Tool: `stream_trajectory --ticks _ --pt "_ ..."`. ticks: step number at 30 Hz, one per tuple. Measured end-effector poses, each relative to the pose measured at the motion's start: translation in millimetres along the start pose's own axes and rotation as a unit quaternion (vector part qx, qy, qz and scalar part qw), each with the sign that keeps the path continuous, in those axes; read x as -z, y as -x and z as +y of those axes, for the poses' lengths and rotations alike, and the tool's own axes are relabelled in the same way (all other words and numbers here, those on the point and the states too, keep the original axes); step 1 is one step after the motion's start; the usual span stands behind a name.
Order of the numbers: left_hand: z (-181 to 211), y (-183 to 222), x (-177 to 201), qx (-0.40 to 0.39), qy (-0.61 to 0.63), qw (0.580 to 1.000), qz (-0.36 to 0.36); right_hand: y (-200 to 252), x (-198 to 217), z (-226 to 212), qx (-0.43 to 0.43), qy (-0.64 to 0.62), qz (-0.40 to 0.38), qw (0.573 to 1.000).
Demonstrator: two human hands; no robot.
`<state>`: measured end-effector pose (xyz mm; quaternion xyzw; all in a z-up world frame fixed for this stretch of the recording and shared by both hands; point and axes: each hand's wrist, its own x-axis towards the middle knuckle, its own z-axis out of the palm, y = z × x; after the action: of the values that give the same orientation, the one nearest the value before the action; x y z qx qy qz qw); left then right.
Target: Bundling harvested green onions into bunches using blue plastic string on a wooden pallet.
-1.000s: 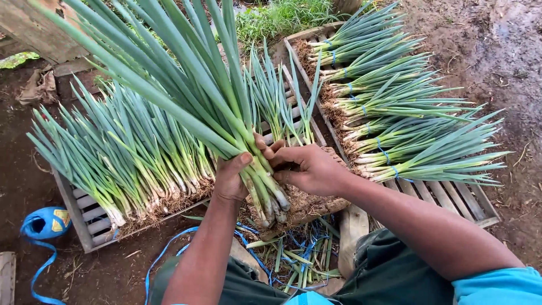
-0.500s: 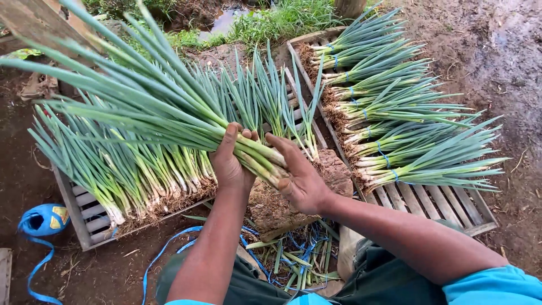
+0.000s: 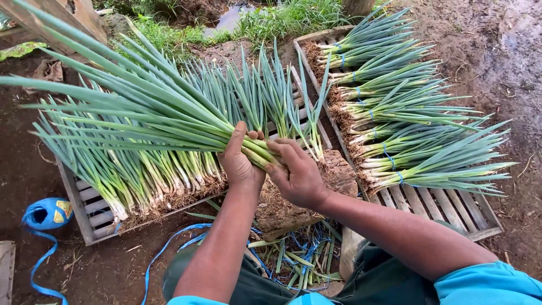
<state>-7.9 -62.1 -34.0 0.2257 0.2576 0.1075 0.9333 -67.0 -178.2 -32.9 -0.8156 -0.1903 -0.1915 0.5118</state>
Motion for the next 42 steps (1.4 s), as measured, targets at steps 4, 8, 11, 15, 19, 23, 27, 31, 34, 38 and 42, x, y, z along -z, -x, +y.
stream_trajectory --ticks 4,8,11,15,19,23,27,31,34,38,42 --pt "-13 -16 12 -0.015 -0.006 0.999 0.043 15 -8 11 0.06 0.108 0.006 0.992" --pt "-7 -20 13 -0.052 -0.04 0.996 0.056 14 -6 12 0.124 0.203 -0.021 0.971" --pt "11 -13 5 -0.037 -0.033 0.999 0.023 -18 23 -35 -0.061 0.024 -0.086 0.994" --pt "16 -44 25 0.055 0.034 0.994 -0.083 -39 42 -42 -0.279 -0.276 0.047 0.919" --pt "1 -34 23 0.053 0.055 0.993 -0.087 -29 31 -30 -0.334 -0.323 0.088 0.881" --pt "-12 -5 8 0.049 0.042 0.994 -0.09 -26 19 -19 -0.381 -0.335 0.14 0.85" --pt "-11 3 1 0.058 0.061 0.991 -0.1 -21 8 -4 -0.323 -0.3 0.163 0.883" --pt "-5 1 3 0.086 0.053 0.987 -0.121 -22 11 -7 -0.276 -0.253 0.118 0.92" --pt "-10 -10 12 0.093 0.069 0.986 -0.122 -24 11 -20 -0.252 -0.286 0.1 0.919" --pt "-8 -3 8 0.125 0.08 0.981 -0.125 -27 10 -27 -0.229 -0.264 0.105 0.931" --pt "-8 4 2 0.138 0.075 0.981 -0.115 -22 9 -9 -0.158 -0.198 0.086 0.964"
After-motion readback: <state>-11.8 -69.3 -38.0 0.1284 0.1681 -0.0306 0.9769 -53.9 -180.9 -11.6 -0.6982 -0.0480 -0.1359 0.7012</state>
